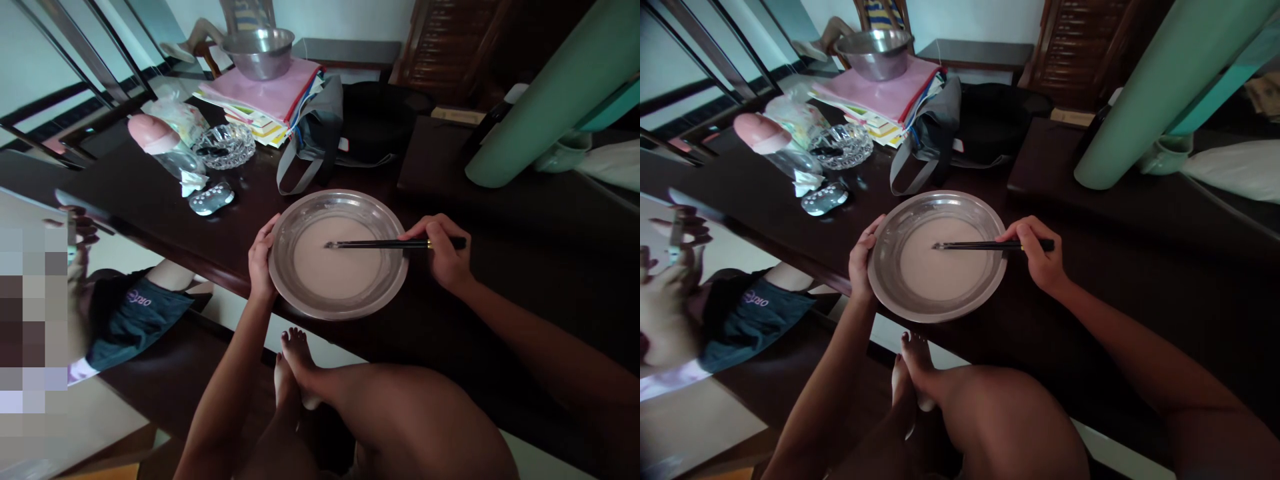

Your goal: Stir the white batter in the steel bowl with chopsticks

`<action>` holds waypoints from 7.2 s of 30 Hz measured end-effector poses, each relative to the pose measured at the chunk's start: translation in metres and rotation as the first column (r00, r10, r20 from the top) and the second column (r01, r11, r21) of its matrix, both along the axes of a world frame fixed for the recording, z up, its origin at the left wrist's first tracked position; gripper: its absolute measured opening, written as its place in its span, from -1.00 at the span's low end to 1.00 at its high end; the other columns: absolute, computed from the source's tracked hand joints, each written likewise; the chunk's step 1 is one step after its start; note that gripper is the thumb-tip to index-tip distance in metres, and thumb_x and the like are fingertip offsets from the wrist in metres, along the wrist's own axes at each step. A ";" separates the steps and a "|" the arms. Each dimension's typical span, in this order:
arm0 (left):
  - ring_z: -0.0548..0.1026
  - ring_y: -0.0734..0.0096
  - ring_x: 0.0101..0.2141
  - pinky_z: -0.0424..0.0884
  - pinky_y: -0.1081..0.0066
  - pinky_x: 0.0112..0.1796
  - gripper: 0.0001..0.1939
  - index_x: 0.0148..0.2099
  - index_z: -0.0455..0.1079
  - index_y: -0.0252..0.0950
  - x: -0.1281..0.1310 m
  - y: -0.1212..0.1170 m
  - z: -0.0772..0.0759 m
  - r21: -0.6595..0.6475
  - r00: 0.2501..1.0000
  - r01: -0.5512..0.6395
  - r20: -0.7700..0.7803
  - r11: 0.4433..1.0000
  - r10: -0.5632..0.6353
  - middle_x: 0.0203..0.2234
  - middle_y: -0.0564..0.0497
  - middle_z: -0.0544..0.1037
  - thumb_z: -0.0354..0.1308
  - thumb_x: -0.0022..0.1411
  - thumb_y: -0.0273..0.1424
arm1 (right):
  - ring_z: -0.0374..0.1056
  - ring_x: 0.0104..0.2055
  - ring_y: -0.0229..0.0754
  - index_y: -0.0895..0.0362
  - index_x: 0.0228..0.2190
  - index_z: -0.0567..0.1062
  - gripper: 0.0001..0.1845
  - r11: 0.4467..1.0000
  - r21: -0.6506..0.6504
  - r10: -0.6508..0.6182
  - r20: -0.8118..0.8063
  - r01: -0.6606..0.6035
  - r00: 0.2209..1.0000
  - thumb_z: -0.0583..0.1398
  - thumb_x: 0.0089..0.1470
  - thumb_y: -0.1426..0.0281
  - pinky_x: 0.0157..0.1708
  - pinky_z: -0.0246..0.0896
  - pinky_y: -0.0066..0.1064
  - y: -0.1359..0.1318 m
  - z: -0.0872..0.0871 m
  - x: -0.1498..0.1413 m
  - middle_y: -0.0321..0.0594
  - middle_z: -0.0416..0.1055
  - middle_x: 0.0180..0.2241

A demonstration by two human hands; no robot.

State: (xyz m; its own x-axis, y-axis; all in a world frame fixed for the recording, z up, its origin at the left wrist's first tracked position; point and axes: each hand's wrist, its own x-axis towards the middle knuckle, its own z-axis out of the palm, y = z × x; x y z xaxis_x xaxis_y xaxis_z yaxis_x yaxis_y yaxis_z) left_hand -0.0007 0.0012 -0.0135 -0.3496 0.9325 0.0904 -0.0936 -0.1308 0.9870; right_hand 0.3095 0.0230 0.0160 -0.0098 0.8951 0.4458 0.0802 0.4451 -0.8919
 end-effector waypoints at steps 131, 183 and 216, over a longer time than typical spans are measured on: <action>0.41 0.07 0.20 0.30 0.17 0.18 -0.56 0.09 0.52 -0.12 0.001 0.000 0.000 -0.005 1.000 -0.012 -0.029 1.000 0.012 0.15 0.03 0.52 0.09 0.21 -0.17 | 0.35 -0.49 -0.14 -0.05 -0.52 0.54 -0.61 0.998 0.053 0.019 -0.072 -0.015 0.997 0.12 0.29 0.14 -0.48 0.20 -0.19 0.004 -0.003 0.003 -0.25 0.48 -0.56; 0.41 0.09 0.19 0.31 0.21 0.18 -0.60 0.03 0.55 -0.09 0.002 0.001 0.001 -0.007 1.000 -0.009 0.028 1.000 0.010 0.12 0.08 0.54 0.13 0.16 -0.18 | 0.33 -0.53 -0.15 -0.03 -0.53 0.53 -0.62 0.994 0.110 -0.001 -0.114 0.014 0.994 0.15 0.28 0.14 -0.50 0.17 -0.17 0.006 -0.001 0.004 -0.25 0.46 -0.59; 0.42 0.07 0.19 0.31 0.18 0.17 -0.58 0.04 0.54 -0.12 0.003 0.001 0.002 -0.017 0.999 -0.014 0.051 1.000 0.015 0.13 0.03 0.54 0.14 0.16 -0.18 | 0.30 -0.55 -0.15 0.00 -0.55 0.51 -0.61 0.992 0.123 -0.015 -0.142 0.032 0.990 0.13 0.28 0.16 -0.52 0.12 -0.20 0.006 0.000 0.002 -0.25 0.45 -0.61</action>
State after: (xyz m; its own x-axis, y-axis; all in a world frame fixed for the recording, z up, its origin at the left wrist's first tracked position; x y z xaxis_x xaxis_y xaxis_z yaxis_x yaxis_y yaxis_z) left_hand 0.0024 0.0018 -0.0111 -0.3666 0.9287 0.0567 -0.1421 -0.1161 0.9830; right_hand 0.3119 0.0286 0.0162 0.0810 0.8317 0.5493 -0.0300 0.5529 -0.8327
